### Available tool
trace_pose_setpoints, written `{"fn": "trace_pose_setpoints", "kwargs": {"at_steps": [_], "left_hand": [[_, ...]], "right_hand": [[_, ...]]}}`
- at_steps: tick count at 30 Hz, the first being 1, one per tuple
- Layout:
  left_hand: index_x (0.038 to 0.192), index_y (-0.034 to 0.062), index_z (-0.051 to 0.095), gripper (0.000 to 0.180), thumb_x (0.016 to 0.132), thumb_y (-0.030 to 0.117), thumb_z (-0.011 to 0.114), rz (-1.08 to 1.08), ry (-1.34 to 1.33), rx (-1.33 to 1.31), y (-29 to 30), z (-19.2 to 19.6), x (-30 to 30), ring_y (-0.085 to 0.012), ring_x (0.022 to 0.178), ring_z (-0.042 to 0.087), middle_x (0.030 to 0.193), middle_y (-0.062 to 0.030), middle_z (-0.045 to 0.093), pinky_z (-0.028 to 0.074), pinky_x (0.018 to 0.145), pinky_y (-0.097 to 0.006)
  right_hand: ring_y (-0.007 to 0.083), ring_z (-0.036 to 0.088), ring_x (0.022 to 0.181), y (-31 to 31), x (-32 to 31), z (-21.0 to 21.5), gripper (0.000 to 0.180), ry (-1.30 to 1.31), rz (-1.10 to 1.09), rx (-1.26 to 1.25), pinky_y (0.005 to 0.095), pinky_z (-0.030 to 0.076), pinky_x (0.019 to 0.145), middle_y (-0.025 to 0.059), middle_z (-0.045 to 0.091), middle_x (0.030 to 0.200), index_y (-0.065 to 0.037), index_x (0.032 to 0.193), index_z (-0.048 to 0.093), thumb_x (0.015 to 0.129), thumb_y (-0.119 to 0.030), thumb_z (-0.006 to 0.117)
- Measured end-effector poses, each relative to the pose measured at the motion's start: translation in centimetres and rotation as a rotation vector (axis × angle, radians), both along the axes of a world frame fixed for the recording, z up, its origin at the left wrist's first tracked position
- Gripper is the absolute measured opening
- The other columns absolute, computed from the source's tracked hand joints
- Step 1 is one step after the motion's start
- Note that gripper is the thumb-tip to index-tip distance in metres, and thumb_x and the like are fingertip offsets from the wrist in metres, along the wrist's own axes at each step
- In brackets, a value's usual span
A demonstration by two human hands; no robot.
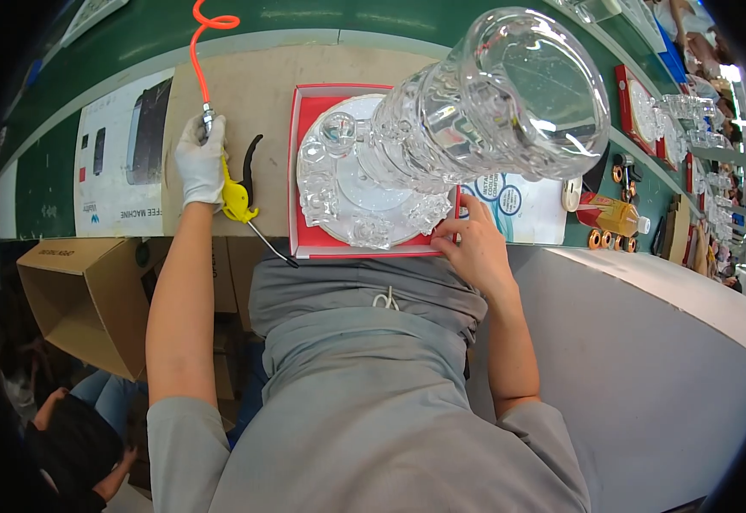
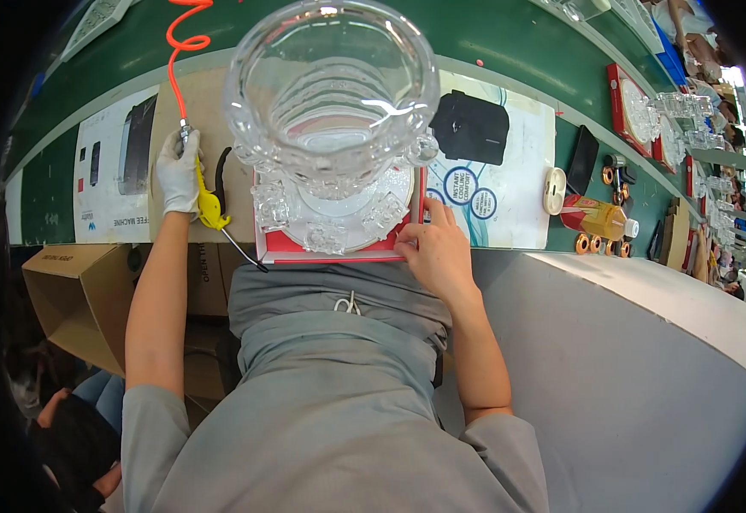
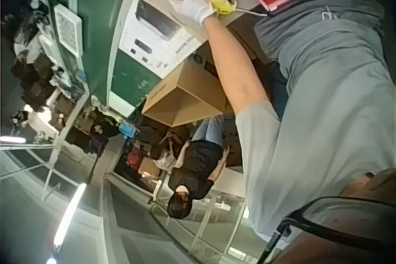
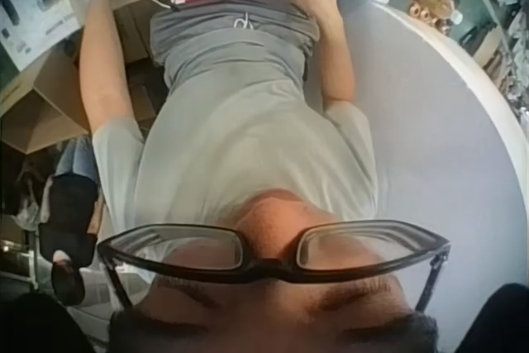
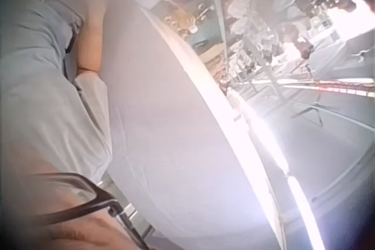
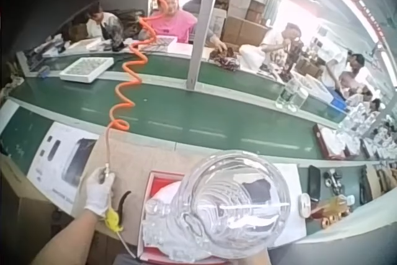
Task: Cleaning and inspecting large glass fixtures with an air hose on an assembly line.
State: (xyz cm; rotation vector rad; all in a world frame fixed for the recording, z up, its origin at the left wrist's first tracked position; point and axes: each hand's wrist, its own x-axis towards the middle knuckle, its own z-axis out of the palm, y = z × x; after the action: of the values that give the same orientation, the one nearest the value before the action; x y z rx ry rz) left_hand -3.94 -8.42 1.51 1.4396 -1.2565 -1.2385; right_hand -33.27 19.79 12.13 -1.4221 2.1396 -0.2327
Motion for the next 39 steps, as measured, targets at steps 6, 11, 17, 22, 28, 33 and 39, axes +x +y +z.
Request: {"fn": "trace_pose_setpoints", "kwargs": {"at_steps": [6,11,17,22,28,33,39], "left_hand": [[0.101,0.0022,0.061,0.022,0.089,0.019,0.07,-0.011,0.029,-0.01,0.1,-0.2,0.1,-0.0035,0.05,0.045,0.069,0.0036,0.055,0.036,0.044,-0.021],[0.101,0.0019,0.061,0.023,0.089,0.019,0.07,0.004,-0.016,-0.036,-0.2,-0.3,0.3,-0.0032,0.05,0.045,0.068,0.0039,0.055,0.036,0.043,-0.022],[0.103,0.0023,0.061,0.024,0.09,0.02,0.069,-0.004,-0.05,-0.037,-0.2,-0.3,0.2,-0.0036,0.05,0.046,0.067,0.0029,0.055,0.037,0.043,-0.021],[0.105,0.0024,0.061,0.024,0.09,0.019,0.069,-0.001,-0.046,-0.037,-0.4,-0.8,0.4,-0.0039,0.049,0.046,0.067,0.0029,0.055,0.037,0.042,-0.021],[0.104,0.0012,0.061,0.025,0.089,0.018,0.07,-0.008,-0.035,-0.043,-0.6,-1.1,0.6,-0.0042,0.049,0.046,0.068,0.0027,0.056,0.036,0.042,-0.021],[0.105,0.0014,0.061,0.024,0.089,0.017,0.07,0.01,-0.029,-0.063,-0.2,-0.7,0.3,-0.0042,0.049,0.045,0.069,0.0027,0.056,0.036,0.043,-0.022],[0.105,0.0028,0.061,0.023,0.089,0.017,0.07,-0.024,0.017,-0.166,-0.6,-1.4,0.8,-0.0039,0.048,0.045,0.069,0.0025,0.056,0.035,0.043,-0.022]], "right_hand": [[0.0317,0.056,0.115,0.3,0.1,-0.3,0.013,0.089,0.042,-0.073,0.0392,0.05,0.088,0.0147,0.057,0.13,-0.009,0.083,0.075,0.074,-0.018,0.078],[0.0284,0.066,0.094,0.1,-0.5,-1.1,0.015,0.009,-0.03,-0.108,0.0362,0.053,0.078,0.0124,0.06,0.127,-0.006,0.081,0.073,0.074,-0.018,0.078],[0.0227,0.067,0.085,0.9,-1.5,-2.9,0.016,-0.026,-0.095,-0.277,0.0319,0.054,0.069,0.0098,0.063,0.124,-0.001,0.081,0.068,0.079,-0.015,0.076],[0.0202,0.066,0.077,1.4,-1.7,-2.2,0.016,-0.125,-0.179,-0.378,0.0295,0.052,0.065,0.0083,0.067,0.11,0.0,0.081,0.065,0.084,-0.013,0.073],[0.0136,0.063,0.063,2.4,-1.9,-0.8,0.015,-0.202,-0.351,-0.206,0.0253,0.046,0.058,0.0071,0.068,0.071,0.002,0.082,0.065,0.087,-0.011,0.07],[0.0128,0.063,0.061,5.1,-3.0,-1.7,0.01,-0.132,-0.424,-0.207,0.0254,0.047,0.059,0.0073,0.067,0.066,0.002,0.087,0.065,0.088,-0.008,0.068],[0.0194,0.066,0.079,7.6,-3.5,-2.8,0.019,-0.015,-0.456,-0.278,0.0298,0.051,0.068,0.011,0.068,0.09,-0.002,0.108,0.062,0.09,-0.001,0.061]]}}
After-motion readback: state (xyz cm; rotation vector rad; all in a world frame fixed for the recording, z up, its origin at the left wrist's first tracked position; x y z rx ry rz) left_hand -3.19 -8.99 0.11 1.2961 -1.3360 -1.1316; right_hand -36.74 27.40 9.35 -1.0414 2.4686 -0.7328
